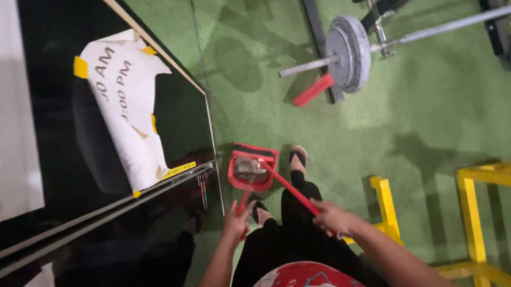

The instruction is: Sweeping the floor with a broom and dustpan in a gym.

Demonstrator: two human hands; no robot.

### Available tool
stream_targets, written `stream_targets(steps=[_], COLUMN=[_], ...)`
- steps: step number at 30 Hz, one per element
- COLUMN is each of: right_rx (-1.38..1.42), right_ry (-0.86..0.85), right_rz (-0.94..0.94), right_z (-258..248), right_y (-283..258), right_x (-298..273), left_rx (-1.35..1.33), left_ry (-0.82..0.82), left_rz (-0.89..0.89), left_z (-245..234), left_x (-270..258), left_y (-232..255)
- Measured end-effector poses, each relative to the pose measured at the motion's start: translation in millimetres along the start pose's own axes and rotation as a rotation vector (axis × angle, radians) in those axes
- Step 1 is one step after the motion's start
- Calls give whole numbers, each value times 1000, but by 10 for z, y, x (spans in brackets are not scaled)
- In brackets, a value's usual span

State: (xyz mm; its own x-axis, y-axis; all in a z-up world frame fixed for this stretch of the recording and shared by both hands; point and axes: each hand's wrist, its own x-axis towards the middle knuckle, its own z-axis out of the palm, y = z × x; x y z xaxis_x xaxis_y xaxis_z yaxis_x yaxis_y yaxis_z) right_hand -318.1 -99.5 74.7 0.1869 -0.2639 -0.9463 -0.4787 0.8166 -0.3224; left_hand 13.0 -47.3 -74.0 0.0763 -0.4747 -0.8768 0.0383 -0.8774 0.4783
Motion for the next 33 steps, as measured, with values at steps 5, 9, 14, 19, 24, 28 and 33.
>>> stream_targets(steps=[5,9,14,19,24,28,33], right_rx=[-21,-294,-289,-339,-786,-818,-488], right_ry=[-69,11,100,96,139,-163,-329], right_rz=[-316,-584,-334,-355,-537,-65,196], right_z=[-596,-1153,-994,-1002,-1200,-1282,-1946], right_y=[-593,-1554,-3220,-2804,-21,-1128,-1896], right_x=[1157,2462,2197,2578,3487,1278,1253], left_rx=[-144,-234,-320,-283,-377,-479,-255], left_ry=[107,238,345,394,436,415,436], left_rz=[-37,-158,-130,-129,-133,-57,-222], left_z=[-28,186,453,715,827,792,609], left_x=[-56,-551,-315,-419,-343,64,-261], left_y=[-380,40,31,461,638,153,633])
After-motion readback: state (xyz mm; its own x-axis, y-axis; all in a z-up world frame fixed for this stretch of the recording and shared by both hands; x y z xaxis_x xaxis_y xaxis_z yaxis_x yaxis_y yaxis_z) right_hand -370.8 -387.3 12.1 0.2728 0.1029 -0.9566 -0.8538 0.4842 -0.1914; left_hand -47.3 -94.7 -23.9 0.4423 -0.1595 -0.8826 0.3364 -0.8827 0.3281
